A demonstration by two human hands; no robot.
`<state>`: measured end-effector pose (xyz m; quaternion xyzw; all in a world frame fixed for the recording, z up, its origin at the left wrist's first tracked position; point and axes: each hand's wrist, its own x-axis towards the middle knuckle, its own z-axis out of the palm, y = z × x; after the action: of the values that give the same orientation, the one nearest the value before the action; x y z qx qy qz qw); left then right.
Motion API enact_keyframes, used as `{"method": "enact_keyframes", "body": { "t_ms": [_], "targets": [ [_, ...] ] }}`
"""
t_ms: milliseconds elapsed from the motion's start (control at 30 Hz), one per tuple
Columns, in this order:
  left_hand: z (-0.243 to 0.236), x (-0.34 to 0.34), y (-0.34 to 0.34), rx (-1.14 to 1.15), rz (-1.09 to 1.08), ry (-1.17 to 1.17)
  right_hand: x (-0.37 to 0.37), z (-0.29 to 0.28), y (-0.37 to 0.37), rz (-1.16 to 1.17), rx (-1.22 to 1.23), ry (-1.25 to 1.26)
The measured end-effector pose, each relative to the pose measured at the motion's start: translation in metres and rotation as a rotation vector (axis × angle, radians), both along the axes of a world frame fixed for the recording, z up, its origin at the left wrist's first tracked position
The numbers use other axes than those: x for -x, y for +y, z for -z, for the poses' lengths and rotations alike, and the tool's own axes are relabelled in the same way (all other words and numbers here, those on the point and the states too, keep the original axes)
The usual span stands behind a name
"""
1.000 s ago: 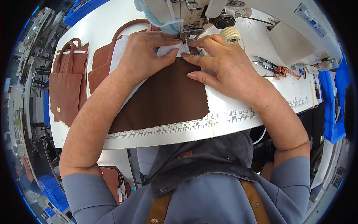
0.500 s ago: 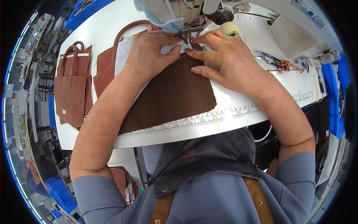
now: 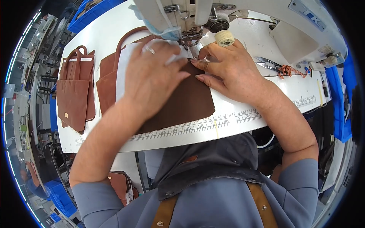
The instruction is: Sewing and assembling various parts of leather bags using an industrial sewing machine.
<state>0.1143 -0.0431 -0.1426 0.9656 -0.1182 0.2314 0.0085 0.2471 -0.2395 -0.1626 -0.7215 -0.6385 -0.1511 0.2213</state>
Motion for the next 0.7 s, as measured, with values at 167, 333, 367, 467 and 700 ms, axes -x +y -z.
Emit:
{"method": "enact_keyframes", "body": {
  "t_ms": [167,333,367,467,700],
  "targets": [
    [0.016,0.011,-0.019,0.299,0.002,0.094,-0.001,0.000,0.002,0.010,-0.038,0.023],
    [0.020,0.008,-0.011,0.330,0.030,0.090,-0.004,0.002,0.004,0.034,-0.030,0.051],
    [0.021,0.005,-0.008,0.326,0.043,0.080,-0.005,0.003,0.005,0.048,-0.025,0.047],
    [0.022,-0.002,0.000,0.323,0.057,0.082,-0.005,0.002,0.008,0.088,0.000,0.034],
    [0.025,-0.023,0.026,0.326,0.134,0.052,-0.007,0.006,0.012,0.140,-0.007,0.005]
  ]
}}
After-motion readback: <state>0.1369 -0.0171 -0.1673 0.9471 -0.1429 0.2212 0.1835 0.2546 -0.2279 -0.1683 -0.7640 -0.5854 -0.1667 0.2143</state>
